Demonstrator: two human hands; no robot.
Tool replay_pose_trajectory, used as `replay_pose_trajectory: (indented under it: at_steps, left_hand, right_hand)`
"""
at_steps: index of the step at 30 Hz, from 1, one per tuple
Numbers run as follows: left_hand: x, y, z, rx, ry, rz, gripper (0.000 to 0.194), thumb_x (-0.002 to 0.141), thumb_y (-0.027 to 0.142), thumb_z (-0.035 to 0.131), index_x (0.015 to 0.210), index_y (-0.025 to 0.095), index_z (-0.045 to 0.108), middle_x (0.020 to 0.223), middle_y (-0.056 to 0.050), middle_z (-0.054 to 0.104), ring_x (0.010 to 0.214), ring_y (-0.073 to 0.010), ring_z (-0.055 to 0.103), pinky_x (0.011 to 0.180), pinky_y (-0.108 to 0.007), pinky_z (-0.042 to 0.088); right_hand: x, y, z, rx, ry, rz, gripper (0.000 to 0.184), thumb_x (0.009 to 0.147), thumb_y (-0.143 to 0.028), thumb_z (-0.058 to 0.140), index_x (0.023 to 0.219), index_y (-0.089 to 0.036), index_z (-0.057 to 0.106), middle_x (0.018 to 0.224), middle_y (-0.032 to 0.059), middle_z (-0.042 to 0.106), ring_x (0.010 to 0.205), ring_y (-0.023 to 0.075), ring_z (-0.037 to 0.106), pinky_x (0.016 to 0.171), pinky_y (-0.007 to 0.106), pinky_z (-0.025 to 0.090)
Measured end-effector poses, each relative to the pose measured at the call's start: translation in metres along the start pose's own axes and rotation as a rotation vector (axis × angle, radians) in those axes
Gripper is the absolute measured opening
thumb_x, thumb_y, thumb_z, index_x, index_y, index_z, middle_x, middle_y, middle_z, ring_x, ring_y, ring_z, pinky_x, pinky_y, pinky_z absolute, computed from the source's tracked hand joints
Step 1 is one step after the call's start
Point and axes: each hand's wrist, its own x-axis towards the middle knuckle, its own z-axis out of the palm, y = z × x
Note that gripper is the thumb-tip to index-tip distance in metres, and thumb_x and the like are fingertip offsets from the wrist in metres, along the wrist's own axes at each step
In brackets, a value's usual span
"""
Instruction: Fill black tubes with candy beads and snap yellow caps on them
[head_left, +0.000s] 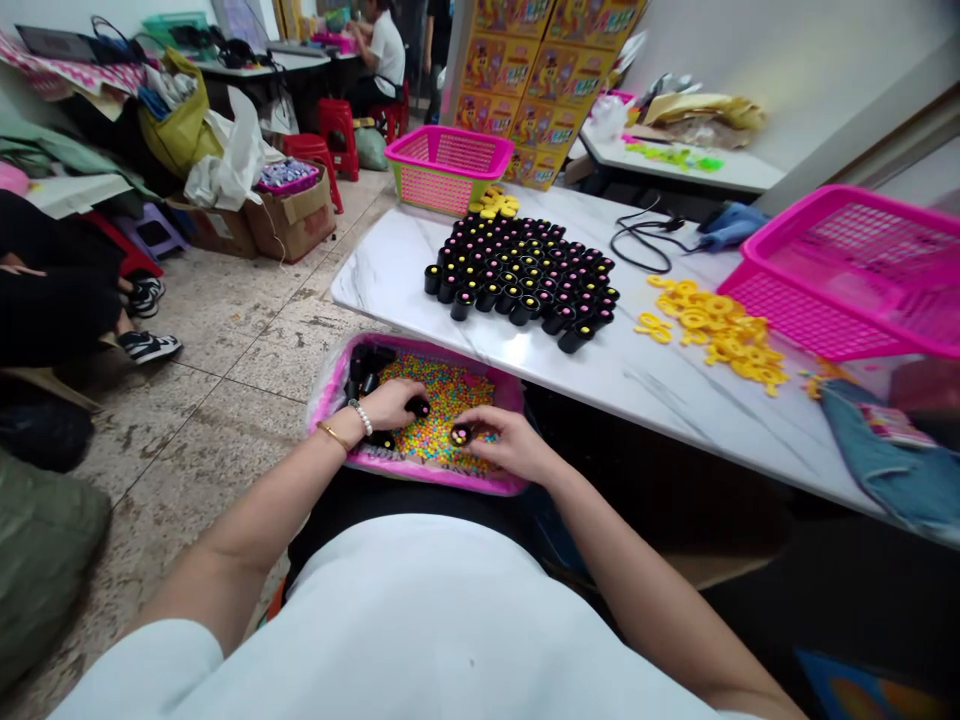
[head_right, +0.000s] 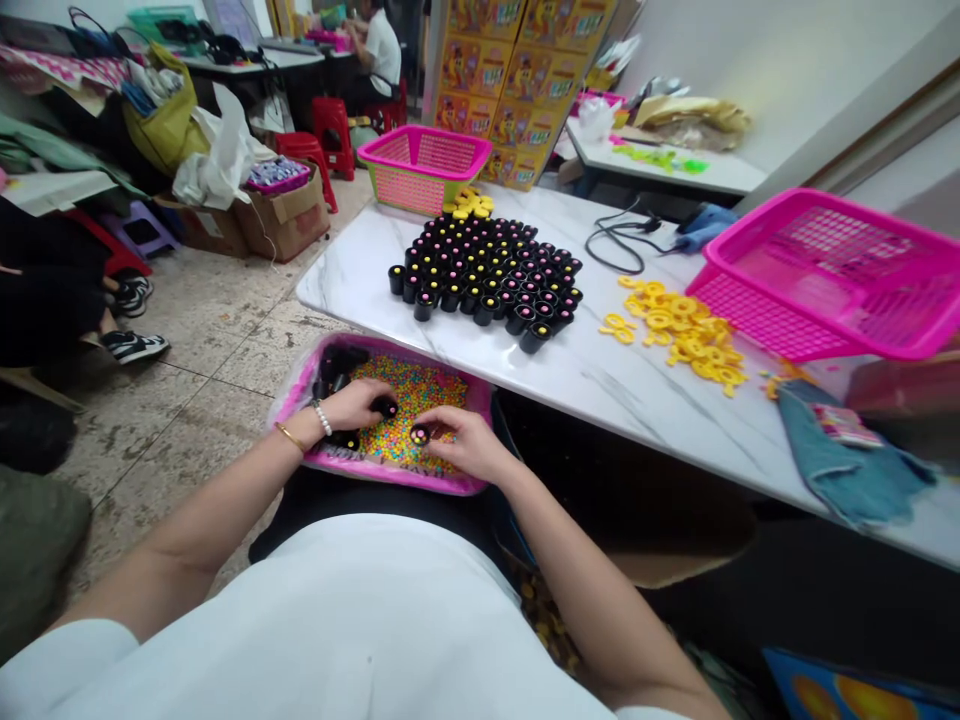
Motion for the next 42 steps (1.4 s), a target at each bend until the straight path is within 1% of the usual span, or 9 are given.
replay_pose_trajectory:
  at_steps: [3, 6, 11, 13, 17, 21, 25, 33, 42]
  left_hand:
    - [-0.003, 0.003, -0.002, -0.021, 0.018, -0.021, 0.036, 0.071, 0.010, 0.060, 0.106, 0.015, 0.065, 0.093, -0.004, 0.070, 0.083, -0.0164, 0.065, 0.077, -0.023, 0.049]
    - [-0.006, 0.004, -0.004, -0.016, 0.025, -0.043, 0.031, 0.073, 0.017, 0.062, 0.103, 0.015, 0.064, 0.083, -0.002, 0.068, 0.071, -0.0146, 0.062, 0.068, -0.022, 0.048]
    - [-0.008, 0.004, -0.006, 0.056, -0.027, -0.050, 0.030, 0.067, 0.016, 0.066, 0.097, 0.016, 0.069, 0.084, -0.004, 0.067, 0.078, -0.0179, 0.063, 0.075, -0.026, 0.049]
    - [-0.007, 0.007, -0.004, 0.097, -0.069, -0.034, 0.028, 0.066, 0.012, 0.065, 0.092, 0.017, 0.071, 0.086, -0.005, 0.068, 0.085, -0.0199, 0.064, 0.080, -0.027, 0.049]
    - [0.002, 0.019, 0.004, 0.167, -0.129, -0.013, 0.026, 0.067, 0.006, 0.059, 0.087, 0.018, 0.072, 0.092, -0.010, 0.067, 0.089, -0.0228, 0.064, 0.082, -0.030, 0.050]
    - [0.012, 0.028, 0.013, 0.184, -0.155, -0.007, 0.028, 0.068, 0.003, 0.057, 0.088, 0.015, 0.072, 0.094, -0.013, 0.067, 0.089, -0.0251, 0.065, 0.081, -0.032, 0.050]
    - [0.014, 0.028, 0.015, 0.120, -0.150, -0.007, 0.031, 0.067, 0.006, 0.061, 0.095, 0.016, 0.070, 0.098, -0.010, 0.068, 0.091, -0.0223, 0.065, 0.081, -0.028, 0.049]
    - [0.007, 0.017, 0.007, -0.073, -0.137, -0.088, 0.032, 0.070, 0.018, 0.066, 0.102, 0.016, 0.063, 0.077, 0.000, 0.067, 0.067, -0.0133, 0.061, 0.060, -0.020, 0.044]
    - [0.006, 0.019, 0.010, -0.166, -0.117, -0.065, 0.027, 0.064, 0.023, 0.071, 0.091, 0.019, 0.068, 0.072, 0.001, 0.065, 0.065, -0.0140, 0.058, 0.057, -0.021, 0.039]
  right_hand:
    - [-0.020, -0.014, -0.017, 0.202, 0.115, 0.116, 0.029, 0.075, -0.025, 0.069, 0.103, -0.018, 0.065, 0.096, 0.0050, 0.071, 0.086, 0.0178, 0.068, 0.082, 0.033, 0.055]
    - [-0.037, -0.029, -0.048, 0.178, 0.263, 0.121, 0.033, 0.074, -0.032, 0.073, 0.102, -0.019, 0.065, 0.096, 0.0053, 0.072, 0.084, 0.0187, 0.069, 0.081, 0.034, 0.056]
    - [-0.046, -0.030, -0.122, -0.331, 0.810, 0.194, 0.032, 0.071, -0.035, 0.074, 0.099, -0.022, 0.069, 0.091, 0.0046, 0.073, 0.077, 0.0212, 0.068, 0.079, 0.039, 0.055]
    - [-0.042, -0.021, -0.144, -0.510, 0.925, 0.284, 0.029, 0.070, -0.033, 0.074, 0.097, -0.022, 0.071, 0.086, 0.0051, 0.074, 0.072, 0.0221, 0.068, 0.078, 0.041, 0.054]
    - [-0.027, -0.003, -0.163, -0.682, 0.947, 0.367, 0.024, 0.071, -0.027, 0.071, 0.094, -0.021, 0.072, 0.087, 0.0057, 0.074, 0.073, 0.0225, 0.069, 0.084, 0.042, 0.052]
    - [-0.014, 0.005, -0.161, -0.776, 0.928, 0.298, 0.029, 0.070, -0.021, 0.067, 0.098, -0.017, 0.072, 0.088, 0.0074, 0.073, 0.075, 0.0223, 0.067, 0.086, 0.041, 0.051]
    - [-0.007, 0.005, -0.159, -0.697, 0.951, 0.312, 0.026, 0.069, -0.025, 0.069, 0.094, -0.019, 0.074, 0.084, 0.0058, 0.072, 0.078, 0.0224, 0.067, 0.088, 0.041, 0.050]
    - [-0.008, 0.012, -0.160, -0.423, 1.002, 0.366, 0.037, 0.065, -0.033, 0.073, 0.100, -0.020, 0.072, 0.086, 0.0045, 0.074, 0.078, 0.0195, 0.068, 0.083, 0.036, 0.052]
    - [-0.013, 0.021, -0.161, -0.531, 0.925, 0.323, 0.050, 0.068, -0.037, 0.068, 0.115, -0.020, 0.068, 0.090, 0.0057, 0.074, 0.084, 0.0226, 0.069, 0.084, 0.040, 0.053]
